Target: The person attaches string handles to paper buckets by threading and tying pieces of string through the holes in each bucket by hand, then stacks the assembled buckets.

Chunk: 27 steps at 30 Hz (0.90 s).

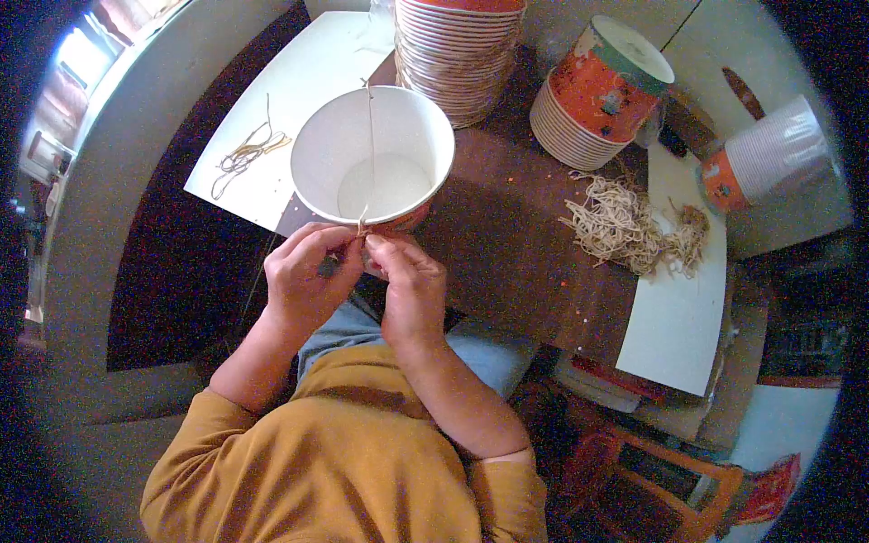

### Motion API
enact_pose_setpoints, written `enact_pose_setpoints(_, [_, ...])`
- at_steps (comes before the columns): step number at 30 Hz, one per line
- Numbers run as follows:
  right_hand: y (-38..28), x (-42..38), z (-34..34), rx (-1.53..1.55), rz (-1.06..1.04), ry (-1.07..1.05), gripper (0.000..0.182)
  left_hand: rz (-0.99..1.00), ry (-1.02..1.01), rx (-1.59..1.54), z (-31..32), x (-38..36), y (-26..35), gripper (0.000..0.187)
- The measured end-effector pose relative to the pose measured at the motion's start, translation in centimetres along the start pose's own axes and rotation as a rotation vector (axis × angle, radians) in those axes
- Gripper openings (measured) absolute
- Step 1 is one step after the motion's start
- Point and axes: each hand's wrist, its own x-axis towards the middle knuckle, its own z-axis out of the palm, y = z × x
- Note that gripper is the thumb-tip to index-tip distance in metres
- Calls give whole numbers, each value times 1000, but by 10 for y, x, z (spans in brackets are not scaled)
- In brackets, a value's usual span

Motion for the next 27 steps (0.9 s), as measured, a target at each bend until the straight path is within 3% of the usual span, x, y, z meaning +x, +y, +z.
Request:
enact_pose_setpoints(4, [0, 0, 0, -23, 18, 10, 16, -5, -5, -5, -1, 0, 1, 15])
enact_pose_setpoints(10, [9, 10, -6, 256, 348, -108, 17, -95, -54, -109, -6, 2, 3, 14])
enact_pose_setpoints(16, [15, 16, -9, 320, 363, -237, 17, -176, -86, -148, -15, 4, 5, 13])
enact_pose_setpoints(20, [7, 15, -11, 256, 364, -162, 17, -181, -56, -179, -19, 3, -3, 12])
enact_pose_setpoints(23, [0, 13, -15, 149, 348, -174, 18, -529, -130, -511, -29, 7, 4, 2])
enact_pose_setpoints(27, [-6, 16, -15, 104, 312, -214, 19, -646, -205, -771, -29, 5, 1, 4])
